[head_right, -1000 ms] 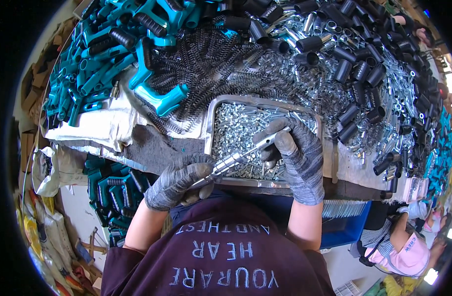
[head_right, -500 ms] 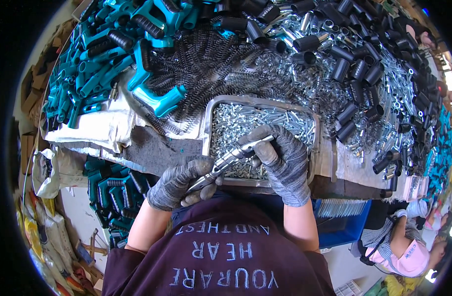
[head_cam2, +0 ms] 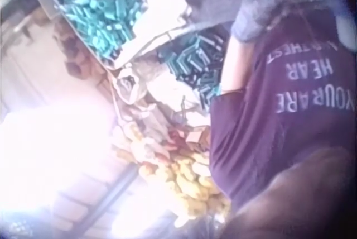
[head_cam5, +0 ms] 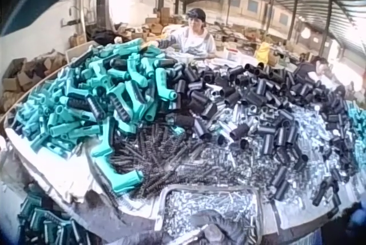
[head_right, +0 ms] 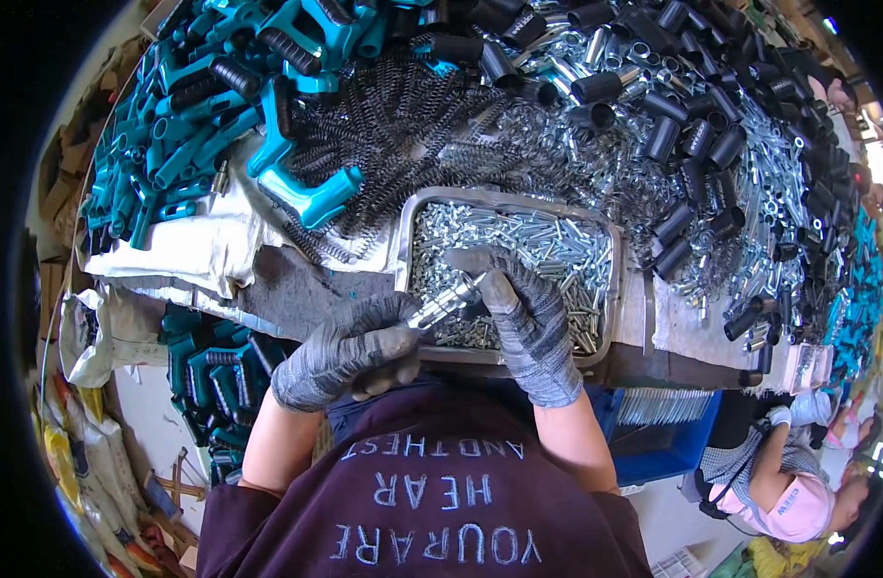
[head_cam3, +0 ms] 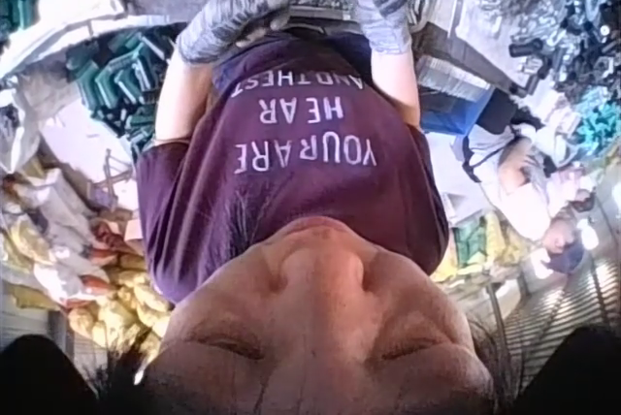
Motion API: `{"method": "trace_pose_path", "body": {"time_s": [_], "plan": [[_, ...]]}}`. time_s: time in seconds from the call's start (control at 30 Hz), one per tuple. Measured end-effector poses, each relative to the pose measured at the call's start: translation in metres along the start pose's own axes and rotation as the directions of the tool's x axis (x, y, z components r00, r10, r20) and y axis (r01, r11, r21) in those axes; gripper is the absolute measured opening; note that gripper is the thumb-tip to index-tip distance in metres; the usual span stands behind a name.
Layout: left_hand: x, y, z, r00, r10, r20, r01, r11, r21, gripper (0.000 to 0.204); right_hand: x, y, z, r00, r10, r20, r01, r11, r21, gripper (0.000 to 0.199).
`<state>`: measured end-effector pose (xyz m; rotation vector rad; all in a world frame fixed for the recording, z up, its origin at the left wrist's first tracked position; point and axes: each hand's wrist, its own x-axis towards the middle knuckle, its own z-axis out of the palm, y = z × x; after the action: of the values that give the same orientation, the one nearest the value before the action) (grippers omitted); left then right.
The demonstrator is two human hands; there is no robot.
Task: Assembling plastic and metal components into hardware handles at a factory workstation.
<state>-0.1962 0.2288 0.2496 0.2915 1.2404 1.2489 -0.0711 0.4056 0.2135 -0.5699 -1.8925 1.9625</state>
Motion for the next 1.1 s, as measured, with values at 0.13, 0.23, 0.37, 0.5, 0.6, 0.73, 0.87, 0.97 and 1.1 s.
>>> {"method": "trace_pose_path", "body": {"time_s": [0.13,0.23,0.37,0.5,0.6,0.73,0.87,0.97,1.1], "plan": [[-0.003,-0.010,-0.001,0.992,0.107,-0.073,-0.108,0.994,-0.004,0.024,0.002,0.010,0.003,0.994,0.105,-0.016,-0.106,0.989,-0.107,0.045],[-0.003,-0.008,-0.004,0.962,0.138,-0.237,-0.077,0.966,0.247,0.026,0.007,0.021,0.005,0.993,0.115,-0.002,-0.115,0.990,-0.081,0.045],[0.001,-0.026,-0.018,0.918,0.279,-0.281,-0.181,0.927,0.329,0.029,0.016,0.000,0.023,0.994,0.107,-0.013,-0.108,0.991,-0.085,0.042],[0.001,-0.022,-0.034,0.891,0.360,-0.277,-0.250,0.897,0.364,0.030,0.061,-0.006,-0.011,0.969,0.019,-0.248,-0.035,0.998,-0.059,0.054],[0.002,-0.032,-0.051,0.880,0.357,-0.314,-0.236,0.901,0.364,0.029,0.108,-0.028,-0.033,0.895,-0.309,-0.322,0.276,0.950,-0.145,0.044],[0.005,-0.045,-0.064,0.820,0.404,-0.404,-0.243,0.887,0.393,0.030,0.150,-0.059,0.040,0.919,-0.321,0.230,0.393,0.799,-0.455,0.056],[0.009,-0.053,-0.066,0.792,0.454,-0.408,-0.256,0.853,0.454,0.032,0.210,-0.021,0.108,0.856,-0.389,0.340,0.452,0.245,-0.858,0.051],[0.005,-0.042,-0.061,0.823,0.385,-0.418,-0.214,0.891,0.400,0.034,0.249,-0.027,0.136,0.933,-0.345,0.107,0.167,0.149,-0.975,0.048],[0.008,-0.043,-0.062,0.825,0.406,-0.393,-0.235,0.879,0.414,0.035,0.280,-0.043,0.143,0.982,-0.159,-0.100,-0.072,0.174,-0.982,0.059]]}}
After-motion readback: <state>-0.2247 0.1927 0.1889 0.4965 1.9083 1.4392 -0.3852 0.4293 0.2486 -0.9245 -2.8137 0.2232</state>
